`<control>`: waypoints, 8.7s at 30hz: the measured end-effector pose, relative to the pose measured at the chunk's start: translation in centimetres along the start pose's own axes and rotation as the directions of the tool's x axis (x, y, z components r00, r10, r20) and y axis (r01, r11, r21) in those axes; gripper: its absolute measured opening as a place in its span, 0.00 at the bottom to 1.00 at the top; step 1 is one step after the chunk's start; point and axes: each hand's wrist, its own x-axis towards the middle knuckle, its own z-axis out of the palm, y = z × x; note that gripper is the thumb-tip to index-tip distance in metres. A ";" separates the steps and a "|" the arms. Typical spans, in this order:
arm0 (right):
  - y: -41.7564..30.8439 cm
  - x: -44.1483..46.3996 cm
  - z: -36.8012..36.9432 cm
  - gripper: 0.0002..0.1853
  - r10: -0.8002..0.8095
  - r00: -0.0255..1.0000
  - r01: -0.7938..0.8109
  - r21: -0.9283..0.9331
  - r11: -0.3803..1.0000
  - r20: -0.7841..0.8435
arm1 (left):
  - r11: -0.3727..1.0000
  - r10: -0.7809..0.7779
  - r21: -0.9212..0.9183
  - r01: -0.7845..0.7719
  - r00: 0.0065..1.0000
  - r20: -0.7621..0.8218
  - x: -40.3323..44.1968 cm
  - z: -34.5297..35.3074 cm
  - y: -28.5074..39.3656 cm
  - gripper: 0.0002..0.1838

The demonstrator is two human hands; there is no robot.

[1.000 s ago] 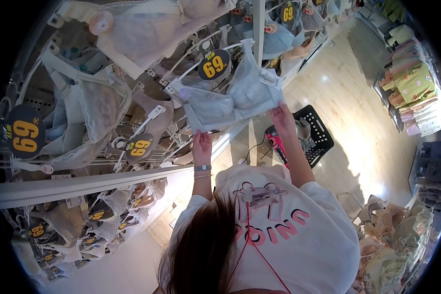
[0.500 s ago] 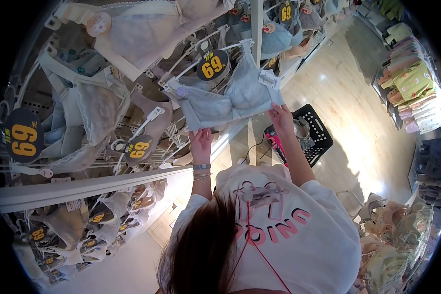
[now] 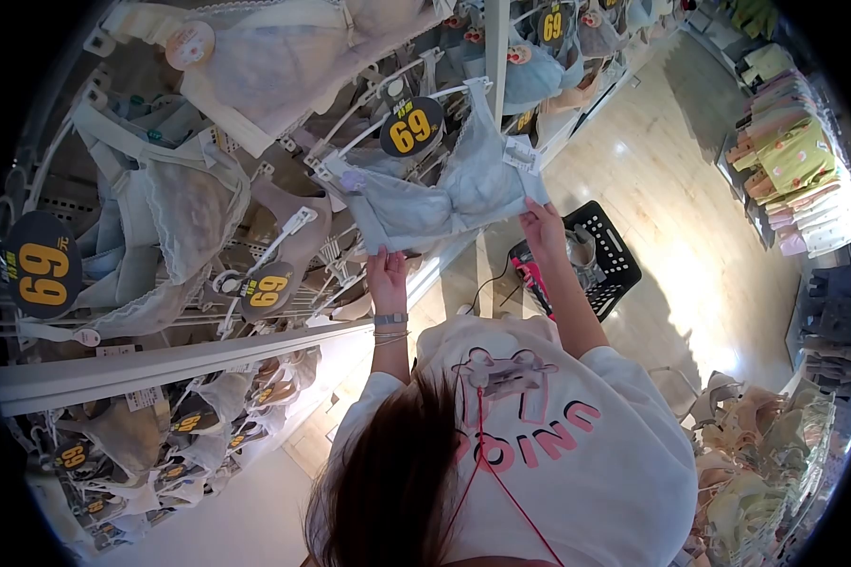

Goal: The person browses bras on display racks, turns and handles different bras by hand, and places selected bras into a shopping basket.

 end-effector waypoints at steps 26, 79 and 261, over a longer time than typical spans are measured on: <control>-1.4 -1.1 0.3 0.01 0.068 0.990 -0.062 0.048 0.997 -0.125 | 0.824 0.302 0.520 -0.225 0.951 -0.066 -2.5 3.7 1.3 0.09; -3.6 -1.0 2.1 0.16 -0.077 0.989 0.030 -0.346 0.938 -0.124 | 0.952 0.000 0.306 -0.032 0.995 0.104 -1.8 3.6 2.8 0.23; -12.3 -0.7 8.9 0.18 0.247 0.777 0.326 -0.706 0.629 0.579 | 0.887 0.447 -0.021 -0.461 0.848 0.283 -8.5 25.5 9.8 0.19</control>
